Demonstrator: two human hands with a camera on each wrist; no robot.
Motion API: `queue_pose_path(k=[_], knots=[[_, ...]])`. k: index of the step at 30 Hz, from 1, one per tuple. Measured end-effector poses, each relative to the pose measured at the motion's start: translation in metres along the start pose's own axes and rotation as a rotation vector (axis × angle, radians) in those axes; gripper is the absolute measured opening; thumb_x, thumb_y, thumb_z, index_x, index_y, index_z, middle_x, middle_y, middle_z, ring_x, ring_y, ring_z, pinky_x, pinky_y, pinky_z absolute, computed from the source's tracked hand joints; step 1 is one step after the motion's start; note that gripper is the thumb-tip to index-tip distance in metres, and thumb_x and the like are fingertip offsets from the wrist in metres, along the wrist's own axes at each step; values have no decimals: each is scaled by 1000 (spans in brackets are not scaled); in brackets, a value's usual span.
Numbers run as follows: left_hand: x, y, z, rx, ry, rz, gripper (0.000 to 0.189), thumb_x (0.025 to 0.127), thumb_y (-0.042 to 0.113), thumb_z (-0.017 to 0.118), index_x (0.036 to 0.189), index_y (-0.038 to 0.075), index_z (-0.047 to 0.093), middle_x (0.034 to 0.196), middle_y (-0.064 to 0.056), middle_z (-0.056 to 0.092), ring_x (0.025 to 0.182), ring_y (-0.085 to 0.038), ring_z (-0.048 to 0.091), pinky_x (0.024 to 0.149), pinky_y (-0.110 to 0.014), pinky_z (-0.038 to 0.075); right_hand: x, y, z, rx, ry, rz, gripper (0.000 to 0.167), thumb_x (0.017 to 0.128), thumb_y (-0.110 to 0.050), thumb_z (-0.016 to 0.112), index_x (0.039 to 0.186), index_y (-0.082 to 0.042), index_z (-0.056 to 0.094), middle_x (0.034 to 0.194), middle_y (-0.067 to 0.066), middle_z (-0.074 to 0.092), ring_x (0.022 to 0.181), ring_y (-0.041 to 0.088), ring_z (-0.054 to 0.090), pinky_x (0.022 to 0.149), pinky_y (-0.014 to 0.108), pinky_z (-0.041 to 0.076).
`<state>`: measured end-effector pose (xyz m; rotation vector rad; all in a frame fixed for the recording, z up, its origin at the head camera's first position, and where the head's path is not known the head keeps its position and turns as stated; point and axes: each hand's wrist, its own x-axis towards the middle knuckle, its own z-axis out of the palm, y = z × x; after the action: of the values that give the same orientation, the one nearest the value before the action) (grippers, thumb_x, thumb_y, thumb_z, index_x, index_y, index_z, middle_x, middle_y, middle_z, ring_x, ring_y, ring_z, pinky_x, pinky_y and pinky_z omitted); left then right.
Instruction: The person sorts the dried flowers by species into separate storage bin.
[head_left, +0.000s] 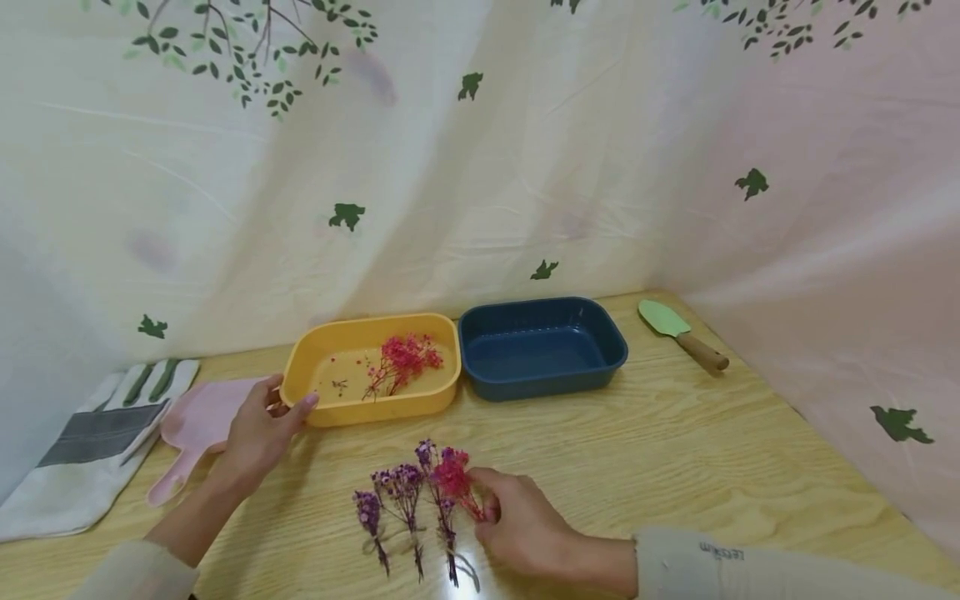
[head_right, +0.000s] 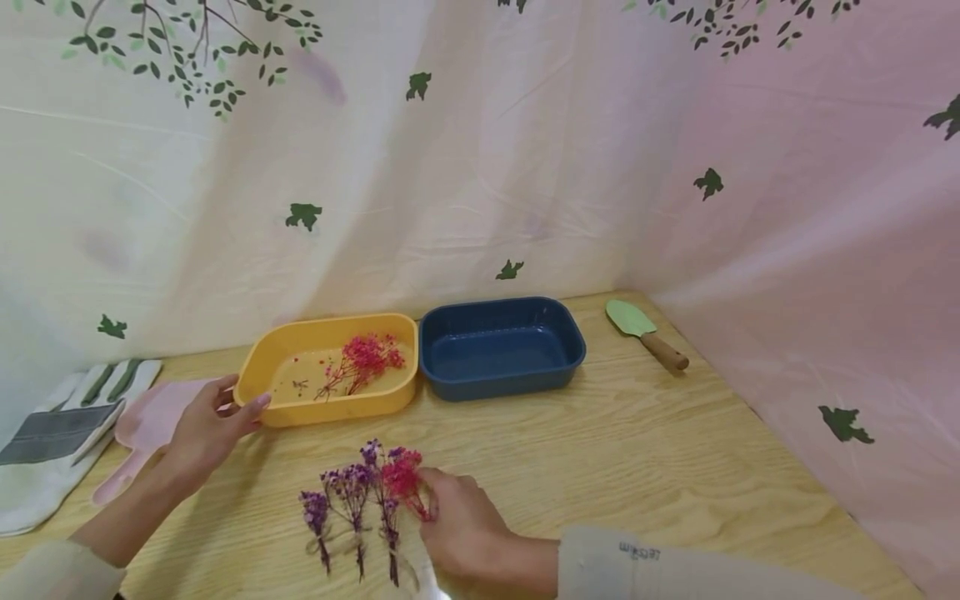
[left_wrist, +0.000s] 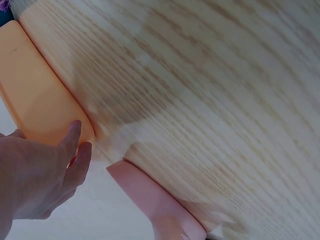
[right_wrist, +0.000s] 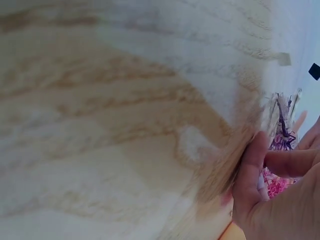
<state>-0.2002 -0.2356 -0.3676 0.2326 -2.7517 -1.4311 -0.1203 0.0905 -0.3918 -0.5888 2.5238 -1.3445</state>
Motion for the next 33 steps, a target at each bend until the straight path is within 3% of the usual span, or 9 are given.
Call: queue_pose_path(k=[5, 12, 15, 24, 33], knots=[[0, -1, 0, -7, 3, 6, 81, 95, 41, 57, 148, -7, 18, 142, -35, 35, 123, -41, 46, 80, -24, 56, -1, -1, -2, 66, 6, -3, 57, 75, 13, 65, 130, 2, 56, 71, -3, 56, 61, 4, 51, 59, 20, 48], [0, 0, -1, 12, 1, -4, 83, 95, 43, 57, 148, -7, 17, 142, -35, 34, 123, -41, 45, 83, -28, 56, -2, -3, -6, 305, 3, 139, 57, 81, 16, 62, 135, 5, 51, 72, 7, 55, 49, 17, 57, 45, 33, 55], [1, -1, -1, 18, -2, -14, 85, 95, 44, 57, 149, -7, 16, 143, -35, 34, 123, -41, 45, 85, -31, 55, -1, -6, -10, 360, 12, 163, 56, 82, 16, 61, 136, 6, 49, 73, 8, 54, 50, 19, 59, 48, 38, 57], [2, -3, -1, 6, -10, -15, 87, 94, 46, 57, 150, -6, 15, 144, -34, 32, 124, -40, 45, 86, -30, 55, 12, -20, -29, 513, 11, 181, 59, 86, 12, 62, 142, 3, 42, 82, 11, 53, 56, 16, 60, 57, 38, 59], [2, -3, -1, -12, -6, 8, 85, 94, 44, 57, 149, -7, 16, 142, -35, 34, 121, -40, 47, 82, -26, 56, 28, -33, -38, 568, 25, 167, 61, 87, 11, 61, 144, 0, 41, 86, 13, 52, 61, 17, 62, 61, 37, 60]])
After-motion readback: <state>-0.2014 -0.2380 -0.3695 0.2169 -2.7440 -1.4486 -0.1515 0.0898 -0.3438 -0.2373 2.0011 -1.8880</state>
